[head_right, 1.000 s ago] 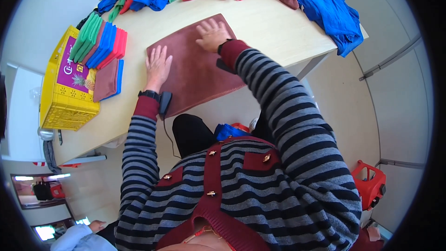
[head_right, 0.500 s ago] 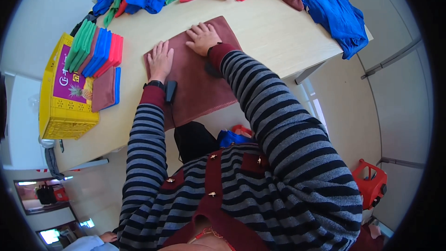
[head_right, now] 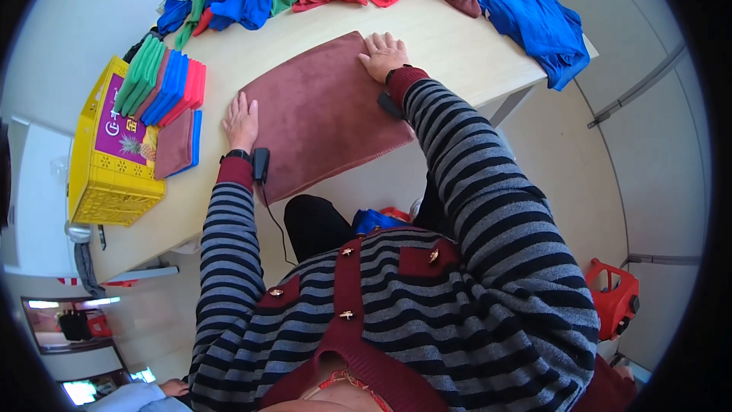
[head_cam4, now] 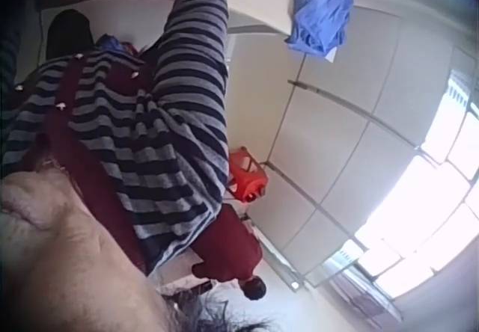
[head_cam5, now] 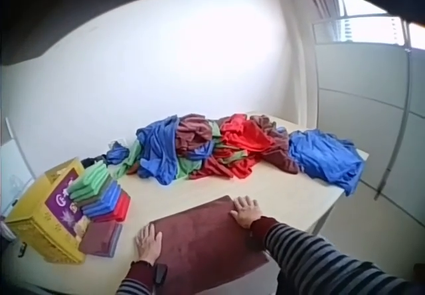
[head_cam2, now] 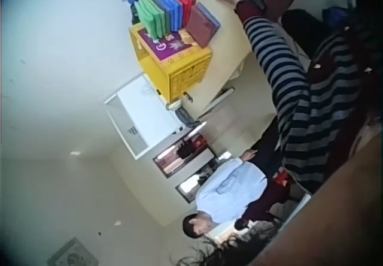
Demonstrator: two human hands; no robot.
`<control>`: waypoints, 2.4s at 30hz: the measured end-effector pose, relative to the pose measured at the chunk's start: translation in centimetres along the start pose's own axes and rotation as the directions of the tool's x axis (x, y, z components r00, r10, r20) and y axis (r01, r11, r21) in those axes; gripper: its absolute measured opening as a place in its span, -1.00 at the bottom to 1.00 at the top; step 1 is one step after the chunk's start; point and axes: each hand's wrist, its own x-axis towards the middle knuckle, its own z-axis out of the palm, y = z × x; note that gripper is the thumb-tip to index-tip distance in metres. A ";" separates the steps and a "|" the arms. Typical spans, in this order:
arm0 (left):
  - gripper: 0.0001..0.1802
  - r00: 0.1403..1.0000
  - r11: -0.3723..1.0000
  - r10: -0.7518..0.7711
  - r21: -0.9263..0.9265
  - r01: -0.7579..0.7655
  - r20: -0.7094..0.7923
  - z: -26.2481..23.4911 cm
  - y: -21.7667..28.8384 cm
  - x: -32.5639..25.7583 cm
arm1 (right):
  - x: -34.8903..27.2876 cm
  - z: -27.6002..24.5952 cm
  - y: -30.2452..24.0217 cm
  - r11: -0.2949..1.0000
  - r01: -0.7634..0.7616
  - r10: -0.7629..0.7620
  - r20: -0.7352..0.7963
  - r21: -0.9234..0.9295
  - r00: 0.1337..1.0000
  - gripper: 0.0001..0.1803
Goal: The person folds a brown cloth by hand, repeatedly smoothing it and turning it over before placing it onto a stack. They then pick up a new brown cloth from a pile and begin folding it.
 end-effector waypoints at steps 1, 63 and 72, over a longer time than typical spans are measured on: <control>-0.30 1.000 1.000 -0.002 0.002 0.002 0.002 -0.2 -1.0 -0.8 | -0.7 -0.6 0.3 1.000 0.004 -0.004 0.053 0.000 0.999 -0.32; -0.74 0.884 -0.292 -0.243 -0.899 0.326 0.400 0.3 -2.2 -26.4 | -23.1 -2.2 1.1 -0.056 -0.435 0.221 0.436 0.899 0.872 -0.73; -0.79 0.862 -0.150 -0.366 -0.936 0.318 0.351 -0.7 -1.2 -26.1 | -23.2 -2.6 -0.3 -0.087 -0.439 0.276 0.445 0.894 0.852 -0.79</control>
